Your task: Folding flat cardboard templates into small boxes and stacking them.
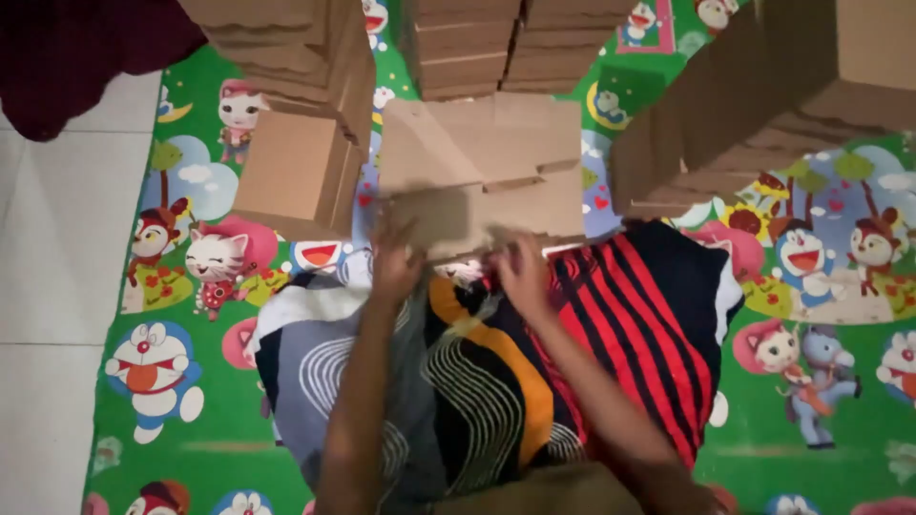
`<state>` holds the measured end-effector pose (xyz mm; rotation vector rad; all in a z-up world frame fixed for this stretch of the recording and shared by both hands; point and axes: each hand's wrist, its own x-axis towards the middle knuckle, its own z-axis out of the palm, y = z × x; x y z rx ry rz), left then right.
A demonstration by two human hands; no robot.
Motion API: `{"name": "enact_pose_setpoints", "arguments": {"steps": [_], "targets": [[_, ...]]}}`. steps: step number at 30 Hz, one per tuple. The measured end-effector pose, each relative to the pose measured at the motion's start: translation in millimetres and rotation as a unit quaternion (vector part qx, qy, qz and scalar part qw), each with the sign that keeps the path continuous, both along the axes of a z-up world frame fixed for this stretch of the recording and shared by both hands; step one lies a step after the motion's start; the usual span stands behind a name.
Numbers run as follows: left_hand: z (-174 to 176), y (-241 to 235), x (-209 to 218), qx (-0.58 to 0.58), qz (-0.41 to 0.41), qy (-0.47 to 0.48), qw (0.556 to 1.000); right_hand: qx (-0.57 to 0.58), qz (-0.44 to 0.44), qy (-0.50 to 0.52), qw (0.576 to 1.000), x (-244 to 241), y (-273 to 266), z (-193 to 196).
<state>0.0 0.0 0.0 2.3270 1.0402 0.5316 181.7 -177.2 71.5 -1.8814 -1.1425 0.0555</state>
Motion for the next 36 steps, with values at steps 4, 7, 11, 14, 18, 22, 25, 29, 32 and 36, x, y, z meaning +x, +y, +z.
{"name": "enact_pose_setpoints", "arguments": {"steps": [4, 7, 11, 14, 18, 22, 25, 29, 32, 36], "targets": [[-20.7, -39.7, 5.7, -0.076, 0.007, -0.145, 0.986, 0.076, -0.167, 0.509, 0.841, 27.0, -45.5, -119.4], [-53.8, -56.2, 17.4, 0.083, 0.056, -0.198, 0.975, 0.007, -0.208, 0.565, 0.799, 46.2, -24.5, -142.1], [-47.5, -60.4, 14.2, 0.057, -0.088, -0.177, 0.979, -0.051, -0.226, 0.595, 0.770, 58.2, 27.8, -100.0], [-42.8, -75.9, 2.8, 0.054, -0.068, -0.153, 0.984, -0.051, -0.266, 0.586, 0.764, 84.4, 37.1, -142.5], [-11.3, -82.0, 14.0, 0.062, 0.003, -0.178, 0.982, 0.006, -0.269, 0.411, 0.871, 72.2, 11.7, -127.1], [49.4, -91.3, 102.9, 0.036, -0.049, -0.222, 0.973, 0.020, -0.256, 0.371, 0.892, 60.5, -15.7, -134.5], [-5.6, -69.3, 193.0, 0.054, -0.126, -0.079, 0.987, 0.041, -0.258, 0.342, 0.903, 54.8, -21.1, -134.6], [20.7, -75.3, 271.3, -0.019, -0.145, -0.108, 0.983, 0.114, -0.208, 0.334, 0.912, 47.7, -30.3, -104.7], [31.3, -78.7, 282.0, 0.004, -0.128, -0.166, 0.978, 0.190, -0.196, 0.470, 0.839, 48.1, -38.0, -75.4], [57.0, -88.1, 215.7, 0.007, -0.109, -0.261, 0.959, 0.255, -0.195, 0.584, 0.746, 41.0, -44.3, -36.6]]}}
